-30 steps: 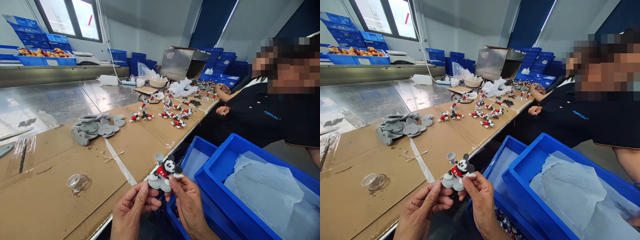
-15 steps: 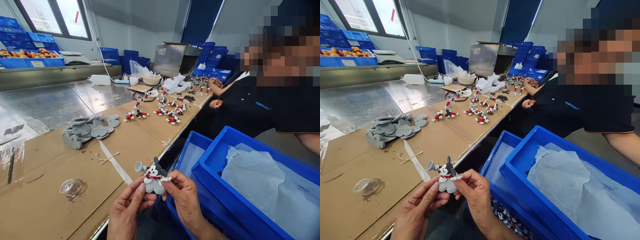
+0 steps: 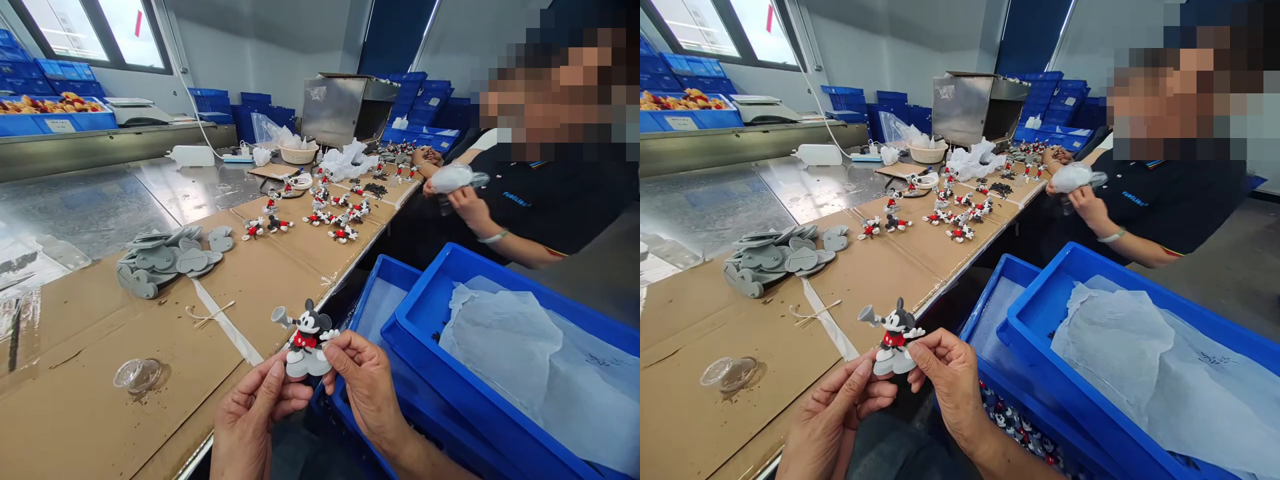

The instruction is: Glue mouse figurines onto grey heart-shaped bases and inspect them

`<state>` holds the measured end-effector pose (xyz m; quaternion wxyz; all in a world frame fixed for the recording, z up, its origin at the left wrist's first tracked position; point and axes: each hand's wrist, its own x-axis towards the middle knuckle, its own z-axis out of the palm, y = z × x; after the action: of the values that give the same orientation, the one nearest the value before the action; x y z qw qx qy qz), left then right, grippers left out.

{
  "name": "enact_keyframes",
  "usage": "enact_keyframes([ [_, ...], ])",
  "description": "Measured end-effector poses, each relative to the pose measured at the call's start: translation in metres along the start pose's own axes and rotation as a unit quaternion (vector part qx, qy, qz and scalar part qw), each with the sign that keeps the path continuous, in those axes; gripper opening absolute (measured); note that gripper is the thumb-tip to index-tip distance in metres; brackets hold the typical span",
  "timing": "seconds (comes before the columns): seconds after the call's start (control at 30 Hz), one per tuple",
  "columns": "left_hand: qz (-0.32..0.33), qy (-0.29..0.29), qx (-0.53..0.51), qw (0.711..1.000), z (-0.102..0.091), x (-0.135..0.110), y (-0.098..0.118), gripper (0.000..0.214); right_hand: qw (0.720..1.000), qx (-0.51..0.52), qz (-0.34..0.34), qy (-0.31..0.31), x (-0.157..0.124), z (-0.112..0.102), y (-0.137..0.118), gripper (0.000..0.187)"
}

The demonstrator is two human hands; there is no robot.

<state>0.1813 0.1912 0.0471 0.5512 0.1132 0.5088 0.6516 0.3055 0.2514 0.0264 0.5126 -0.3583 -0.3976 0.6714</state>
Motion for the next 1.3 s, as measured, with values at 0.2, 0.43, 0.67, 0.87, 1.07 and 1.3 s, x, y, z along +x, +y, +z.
enact_keyframes([
  [0.2, -0.001, -0.014, 0.010, 1.000, -0.0018, 0.0010, -0.0016, 0.048, 1.000, -0.005, -0.006, -0.002, -0.0003, -0.0019, 0.0021, 0.030],
  [0.43, -0.001, -0.009, 0.006, 1.000, -0.0011, 0.0012, -0.0017, 0.047, 1.000, -0.010, -0.008, -0.006, 0.0001, -0.0028, 0.0024, 0.030],
  [0.67, 0.012, -0.002, 0.014, 1.000, -0.0007, -0.0012, 0.0000, 0.050, 0.999, -0.026, -0.018, -0.005, 0.0033, -0.0035, 0.0049, 0.029],
  [0.87, 0.026, 0.011, 0.018, 0.999, 0.0030, -0.0032, 0.0000, 0.051, 0.999, -0.034, 0.005, -0.013, 0.0046, -0.0036, 0.0048, 0.031],
  [1.07, 0.024, 0.022, 0.011, 0.999, 0.0035, -0.0043, 0.0006, 0.050, 0.999, -0.033, 0.023, -0.031, 0.0033, -0.0008, 0.0028, 0.036],
  [1.3, 0.008, 0.034, 0.007, 0.999, 0.0009, 0.0000, -0.0002, 0.052, 0.999, -0.024, 0.002, -0.029, 0.0028, -0.0006, 0.0050, 0.037],
])
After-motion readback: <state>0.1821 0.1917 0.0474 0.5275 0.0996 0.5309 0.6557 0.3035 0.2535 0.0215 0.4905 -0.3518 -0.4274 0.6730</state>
